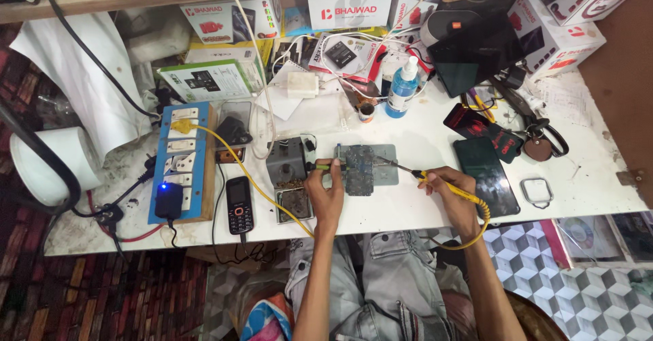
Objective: The person uses a soldering iron and a green-handled tool to work on a small circuit board placed on a white workbench. They repeatedly apply the soldering iron to different points on the board while holding it steady with the other hand. The workspace contains various electronic components, tools, and boxes.
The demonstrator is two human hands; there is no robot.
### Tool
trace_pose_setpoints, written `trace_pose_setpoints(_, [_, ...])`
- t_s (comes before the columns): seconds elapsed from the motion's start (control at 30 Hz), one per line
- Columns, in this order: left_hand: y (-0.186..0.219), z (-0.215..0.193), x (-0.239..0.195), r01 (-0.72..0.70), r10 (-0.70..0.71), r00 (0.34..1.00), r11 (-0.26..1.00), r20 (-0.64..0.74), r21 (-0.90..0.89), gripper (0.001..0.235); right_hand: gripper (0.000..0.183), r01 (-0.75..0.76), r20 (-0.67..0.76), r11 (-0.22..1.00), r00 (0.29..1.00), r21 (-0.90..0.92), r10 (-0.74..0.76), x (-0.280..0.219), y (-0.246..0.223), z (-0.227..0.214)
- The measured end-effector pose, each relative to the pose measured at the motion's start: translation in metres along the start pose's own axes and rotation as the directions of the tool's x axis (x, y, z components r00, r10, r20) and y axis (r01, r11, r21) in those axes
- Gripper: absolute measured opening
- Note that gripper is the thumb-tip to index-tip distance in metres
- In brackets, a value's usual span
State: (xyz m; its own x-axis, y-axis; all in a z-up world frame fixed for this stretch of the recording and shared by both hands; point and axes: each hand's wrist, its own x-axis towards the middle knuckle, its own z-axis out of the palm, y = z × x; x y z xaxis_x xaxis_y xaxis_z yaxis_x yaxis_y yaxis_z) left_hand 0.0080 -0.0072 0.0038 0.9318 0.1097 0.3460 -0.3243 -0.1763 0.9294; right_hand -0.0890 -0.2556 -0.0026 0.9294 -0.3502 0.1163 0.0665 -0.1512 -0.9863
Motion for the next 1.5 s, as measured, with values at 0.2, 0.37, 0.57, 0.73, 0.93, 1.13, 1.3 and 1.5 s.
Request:
trace_pose_setpoints(0.2, [-0.003, -0.001, 0.000, -0.032, 0.033, 0.999, 0.999, 0.034, -0.035, 0.018, 0.023, 0.017, 0.011, 0.999, 1.000, 0.039, -0.017, 0.001, 0.003, -0.001])
trace_pose_setpoints(0.37, [-0.003, -0.001, -0.001, -0.021, 0.022, 0.999, 0.999, 0.024, -0.044, 0.019, 0.022, -0.007, -0.005, 1.000, 1.000, -0.011, 0.007, 0.001, 0.000, 0.000])
trace_pose_setpoints(0.57, [-0.001, -0.002, 0.000, 0.012, -0.011, 1.000, 0.999, 0.026, -0.035, 0.019, 0.021, -0.010, -0.009, 1.000, 1.000, 0.018, 0.011, 0.000, -0.004, 0.002])
trace_pose_setpoints(0.73, [0.000, -0.003, 0.000, -0.061, 0.061, 0.998, 0.998, 0.002, -0.008, 0.020, 0.022, -0.020, -0.012, 1.000, 1.000, -0.006, 0.020, 0.001, -0.002, 0.001])
trace_pose_setpoints(0.93, [0.003, -0.003, 0.001, 0.039, -0.039, 0.999, 0.999, 0.026, -0.027, 0.020, 0.022, -0.017, 0.003, 1.000, 1.000, 0.013, 0.017, 0.002, 0.002, -0.001])
trace_pose_setpoints(1.13, [-0.002, -0.002, 0.000, -0.022, 0.022, 0.999, 1.000, 0.031, 0.015, 0.020, 0.022, -0.015, 0.011, 1.000, 1.000, 0.014, 0.015, 0.003, 0.009, -0.004])
trace_pose_setpoints(1.3, [0.000, -0.002, 0.002, -0.063, 0.063, 0.998, 0.998, 0.023, 0.005, 0.021, 0.021, 0.007, 0.015, 0.999, 1.000, 0.032, -0.008, 0.004, 0.005, -0.002])
trace_pose_setpoints(1.5, [0.002, -0.001, 0.003, 0.141, -0.137, 0.988, 0.989, 0.072, -0.044, 0.021, 0.019, -0.020, -0.027, 1.000, 0.999, 0.024, 0.021, 0.002, 0.003, -0.001])
